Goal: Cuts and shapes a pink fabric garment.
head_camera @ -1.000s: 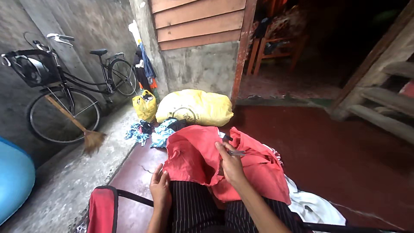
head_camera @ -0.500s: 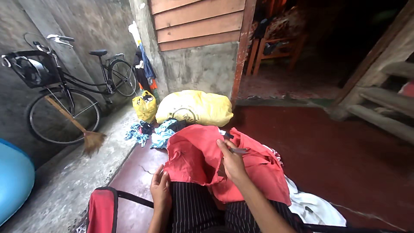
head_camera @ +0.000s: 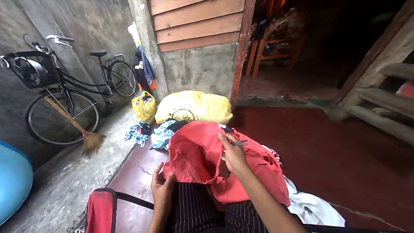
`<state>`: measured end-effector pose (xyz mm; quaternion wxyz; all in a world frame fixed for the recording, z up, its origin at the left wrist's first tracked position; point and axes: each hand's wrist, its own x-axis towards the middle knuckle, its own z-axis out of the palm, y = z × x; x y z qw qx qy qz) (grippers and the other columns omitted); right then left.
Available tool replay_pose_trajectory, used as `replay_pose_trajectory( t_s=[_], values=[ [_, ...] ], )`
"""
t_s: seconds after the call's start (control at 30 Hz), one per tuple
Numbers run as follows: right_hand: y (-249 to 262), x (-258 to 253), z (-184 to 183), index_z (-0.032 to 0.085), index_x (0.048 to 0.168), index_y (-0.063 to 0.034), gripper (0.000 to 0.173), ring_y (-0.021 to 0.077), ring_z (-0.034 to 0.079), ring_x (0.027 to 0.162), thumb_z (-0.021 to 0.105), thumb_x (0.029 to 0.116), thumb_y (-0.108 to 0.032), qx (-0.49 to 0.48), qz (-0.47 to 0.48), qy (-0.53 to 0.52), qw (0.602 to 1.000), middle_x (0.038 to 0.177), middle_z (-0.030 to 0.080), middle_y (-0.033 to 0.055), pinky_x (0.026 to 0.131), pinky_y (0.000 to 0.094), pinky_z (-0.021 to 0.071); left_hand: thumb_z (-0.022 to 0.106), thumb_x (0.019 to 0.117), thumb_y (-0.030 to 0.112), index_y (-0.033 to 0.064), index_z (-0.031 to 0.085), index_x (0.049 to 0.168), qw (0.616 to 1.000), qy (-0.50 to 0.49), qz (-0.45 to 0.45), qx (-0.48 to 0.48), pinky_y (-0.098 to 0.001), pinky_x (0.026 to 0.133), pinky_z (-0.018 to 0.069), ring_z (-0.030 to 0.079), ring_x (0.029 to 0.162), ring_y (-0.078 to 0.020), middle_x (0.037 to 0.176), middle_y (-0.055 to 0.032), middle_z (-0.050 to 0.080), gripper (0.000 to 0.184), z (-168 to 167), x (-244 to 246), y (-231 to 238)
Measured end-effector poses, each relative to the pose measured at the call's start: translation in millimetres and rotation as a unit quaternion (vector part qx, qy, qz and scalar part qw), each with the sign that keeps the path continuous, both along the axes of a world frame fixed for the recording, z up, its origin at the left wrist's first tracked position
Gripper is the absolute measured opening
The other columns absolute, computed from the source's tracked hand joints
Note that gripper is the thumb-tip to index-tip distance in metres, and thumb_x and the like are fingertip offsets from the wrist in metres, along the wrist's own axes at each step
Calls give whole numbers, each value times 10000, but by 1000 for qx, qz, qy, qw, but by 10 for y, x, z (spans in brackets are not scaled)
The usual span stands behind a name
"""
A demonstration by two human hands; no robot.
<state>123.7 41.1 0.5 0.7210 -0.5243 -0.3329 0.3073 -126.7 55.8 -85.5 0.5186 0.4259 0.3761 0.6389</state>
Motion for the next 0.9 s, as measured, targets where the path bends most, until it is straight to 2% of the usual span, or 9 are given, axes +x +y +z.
replay_pose_trajectory(
  t_s=[0.1,0.33,0.4,0.6,0.8,0.9],
  values=[
    [-3,12,-7,690,994,-92,232,162,600,792,627,1026,-313,-2,-2,12,1000,905,638,55,693,389,520,677,835,-129,-79,476,1434,1000,-6,7,-6,-376,805,626,724,918,-260,1136,-225,691,634,-11,3,1],
    [-30,-25,-54,685,1069,-85,251,192,628,867,623,1027,-324,-19,-2,33,999,987,657,83,724,428,544,678,844,-116,-104,505,1392,1000,5,25,4,-354,835,618,714,959,-233,1182,-210,680,574,-58,6,6],
    [-41,-26,-86,669,1118,-72,259,204,624,921,621,1028,-310,-18,2,36,999,1039,651,92,767,451,544,678,849,-106,-103,507,1391,999,12,28,13,-349,838,612,706,964,-228,1192,-207,675,568,-71,3,6],
    [-76,-53,-186,676,1091,-74,226,190,640,870,637,1020,-284,-19,-5,65,998,988,660,88,730,419,562,678,847,-108,-99,519,1384,999,14,34,10,-341,839,611,706,976,-228,1194,-208,676,560,-73,9,-1],
    [-43,-55,-141,685,1074,-71,210,175,627,840,629,1026,-268,-21,7,55,998,972,661,78,714,395,547,649,864,-116,-73,487,1422,1000,10,26,-4,-366,799,620,721,911,-237,1127,-212,696,582,27,22,82],
    [126,4,35,688,981,-68,189,130,571,681,629,1025,-242,3,5,19,1000,853,640,52,578,323,488,626,891,-105,-45,477,1434,1000,-3,12,9,-390,783,616,711,859,-228,1052,-191,698,566,254,25,234]
  ],
)
